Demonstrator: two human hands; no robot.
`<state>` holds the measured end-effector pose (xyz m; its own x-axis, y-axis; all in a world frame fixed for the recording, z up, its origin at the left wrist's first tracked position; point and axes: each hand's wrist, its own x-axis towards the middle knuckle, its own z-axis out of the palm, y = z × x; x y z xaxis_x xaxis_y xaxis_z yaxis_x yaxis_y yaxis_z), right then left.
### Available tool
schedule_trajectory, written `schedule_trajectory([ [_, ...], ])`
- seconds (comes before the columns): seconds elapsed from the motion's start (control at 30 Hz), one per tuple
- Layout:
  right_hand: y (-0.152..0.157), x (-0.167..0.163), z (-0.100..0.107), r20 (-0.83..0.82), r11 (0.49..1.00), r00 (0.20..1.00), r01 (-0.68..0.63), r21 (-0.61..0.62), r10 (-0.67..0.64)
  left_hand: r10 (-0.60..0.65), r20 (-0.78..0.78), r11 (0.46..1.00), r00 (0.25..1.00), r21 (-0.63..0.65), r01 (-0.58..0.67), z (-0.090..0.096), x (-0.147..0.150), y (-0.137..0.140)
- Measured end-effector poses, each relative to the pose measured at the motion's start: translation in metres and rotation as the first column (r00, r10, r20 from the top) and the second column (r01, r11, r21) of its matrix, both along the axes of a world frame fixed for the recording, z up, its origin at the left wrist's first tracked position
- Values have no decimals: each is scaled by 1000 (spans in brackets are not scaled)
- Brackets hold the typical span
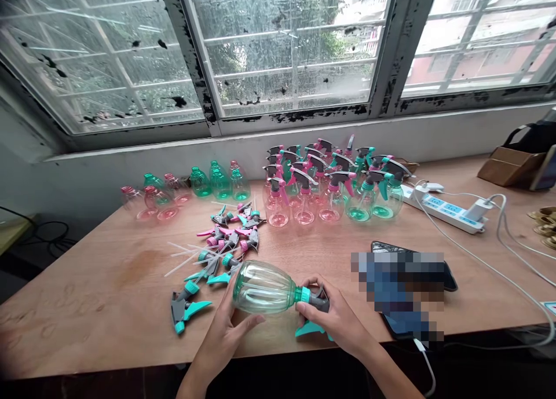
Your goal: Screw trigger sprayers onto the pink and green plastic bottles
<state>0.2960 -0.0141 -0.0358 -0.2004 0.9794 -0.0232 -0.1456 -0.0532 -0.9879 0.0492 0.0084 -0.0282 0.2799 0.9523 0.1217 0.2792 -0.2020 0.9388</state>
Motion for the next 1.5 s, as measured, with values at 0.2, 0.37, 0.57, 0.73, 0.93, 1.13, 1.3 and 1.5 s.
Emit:
schedule_trajectory([
  [0.2,1,2,0,-84,999,996,-30,-34,27,0,11,1000,1000,3,0,0,1,0],
  [0.37,1,1,-2,-84,999,996,-40,-20,38,-9,39,999,999,-48,11,1,1,-3],
  [0.57,0,1,-3,-104,999,994,-45,-11,43,11,28,999,1000,-42,-10,-2,0,0],
  [0.73,2,2,-1,-131,998,990,-57,-16,55,-13,23,1000,1000,-13,13,2,1,-2],
  [0.93,2,2,-3,-87,997,994,-72,3,72,16,70,999,997,-32,-13,1,0,-4],
  [1.13,0,2,-2,-117,998,991,-66,-7,64,14,36,1000,999,-13,-14,-6,-1,0],
  [1.3,-1,3,0,-93,997,993,-73,7,74,13,48,1000,999,-7,-13,-6,-1,0],
  [1.5,0,2,-3,-48,996,996,-73,46,75,12,63,1000,998,-10,-11,-5,-1,-1],
])
